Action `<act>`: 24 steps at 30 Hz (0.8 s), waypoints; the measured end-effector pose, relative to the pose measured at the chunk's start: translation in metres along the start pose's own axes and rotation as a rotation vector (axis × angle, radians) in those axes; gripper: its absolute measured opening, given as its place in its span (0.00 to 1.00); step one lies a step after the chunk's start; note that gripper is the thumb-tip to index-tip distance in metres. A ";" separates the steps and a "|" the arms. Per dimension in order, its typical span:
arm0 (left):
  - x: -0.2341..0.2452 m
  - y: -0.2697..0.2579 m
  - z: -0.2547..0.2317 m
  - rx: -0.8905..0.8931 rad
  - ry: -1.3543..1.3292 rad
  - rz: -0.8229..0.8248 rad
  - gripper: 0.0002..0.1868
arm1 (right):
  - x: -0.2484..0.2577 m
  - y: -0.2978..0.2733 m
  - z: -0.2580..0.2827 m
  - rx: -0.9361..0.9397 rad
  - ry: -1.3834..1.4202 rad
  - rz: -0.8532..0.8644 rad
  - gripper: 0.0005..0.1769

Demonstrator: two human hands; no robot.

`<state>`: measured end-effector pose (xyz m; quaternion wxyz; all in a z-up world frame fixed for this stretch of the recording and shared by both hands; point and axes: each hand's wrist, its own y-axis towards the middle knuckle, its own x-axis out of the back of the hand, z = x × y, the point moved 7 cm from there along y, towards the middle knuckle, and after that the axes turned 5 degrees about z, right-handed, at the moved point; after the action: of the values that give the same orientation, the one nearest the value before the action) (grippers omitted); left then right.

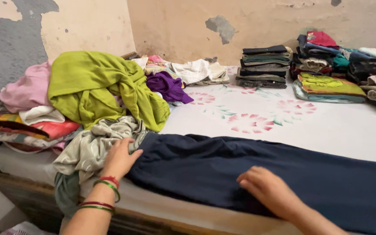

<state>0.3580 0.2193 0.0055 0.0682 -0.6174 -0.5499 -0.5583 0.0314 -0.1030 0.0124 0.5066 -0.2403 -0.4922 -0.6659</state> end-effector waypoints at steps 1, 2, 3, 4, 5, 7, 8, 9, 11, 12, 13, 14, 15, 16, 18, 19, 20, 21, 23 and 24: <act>0.001 0.007 -0.016 -0.077 -0.045 -0.016 0.24 | 0.005 0.005 -0.017 -0.060 -0.001 -0.040 0.10; 0.001 0.013 -0.031 -0.153 -0.090 -0.029 0.21 | 0.010 0.011 -0.032 -0.093 -0.013 -0.048 0.10; 0.000 0.019 -0.045 -0.229 -0.136 -0.043 0.18 | 0.015 0.017 -0.047 -0.125 -0.025 -0.055 0.11; -0.007 0.027 -0.055 -0.246 -0.134 -0.024 0.17 | 0.018 0.023 -0.062 -0.157 -0.038 -0.062 0.11; -0.015 0.036 -0.064 -0.263 -0.132 -0.005 0.15 | 0.019 0.030 -0.072 -0.138 -0.077 -0.059 0.12; -0.031 0.050 -0.077 -0.279 -0.138 0.017 0.12 | 0.017 0.044 -0.089 -0.100 -0.152 -0.053 0.14; -0.041 0.056 -0.083 -0.279 -0.148 0.023 0.12 | 0.014 0.051 -0.097 -0.101 -0.188 -0.049 0.15; -0.049 0.062 -0.086 -0.278 -0.159 0.029 0.12 | 0.010 0.059 -0.104 -0.101 -0.223 -0.045 0.17; -0.071 0.075 -0.089 -0.257 -0.122 0.083 0.11 | 0.004 0.075 -0.117 -0.092 -0.273 -0.036 0.19; -0.080 0.082 -0.089 -0.244 -0.103 0.111 0.12 | 0.001 0.083 -0.120 -0.084 -0.284 -0.027 0.20; -0.088 0.087 -0.088 -0.246 -0.063 0.121 0.12 | -0.001 0.089 -0.123 -0.075 -0.296 -0.019 0.21; -0.095 0.090 -0.085 -0.246 -0.021 0.133 0.13 | -0.003 0.093 -0.130 -0.138 -0.339 0.021 0.22; -0.102 0.093 -0.084 -0.246 0.021 0.145 0.13 | -0.004 0.098 -0.137 -0.201 -0.383 0.061 0.24; -0.110 0.093 -0.076 -0.166 0.086 0.203 0.14 | -0.006 0.098 -0.143 -0.265 -0.425 0.104 0.26; -0.119 0.090 -0.060 -0.008 0.218 0.312 0.18 | -0.003 0.097 -0.137 -0.168 -0.408 0.098 0.18; -0.115 0.086 -0.058 0.018 0.204 0.258 0.18 | -0.002 0.097 -0.132 -0.119 -0.401 0.092 0.13; -0.111 0.082 -0.058 0.039 0.189 0.198 0.19 | -0.001 0.094 -0.127 -0.092 -0.420 0.110 0.13; -0.106 0.080 -0.058 0.060 0.173 0.137 0.20 | -0.002 0.085 -0.121 -0.066 -0.439 0.128 0.13; -0.102 0.079 -0.056 0.087 0.132 0.107 0.21 | 0.000 0.069 -0.105 0.045 -0.424 0.116 0.10; -0.101 0.077 -0.055 0.105 0.113 0.093 0.22 | 0.003 0.063 -0.095 0.134 -0.392 0.085 0.08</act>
<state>0.4054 0.0909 -0.0106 0.1570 -0.6054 -0.5445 -0.5589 0.1049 -0.1897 0.0024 0.4437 -0.3512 -0.6140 -0.5503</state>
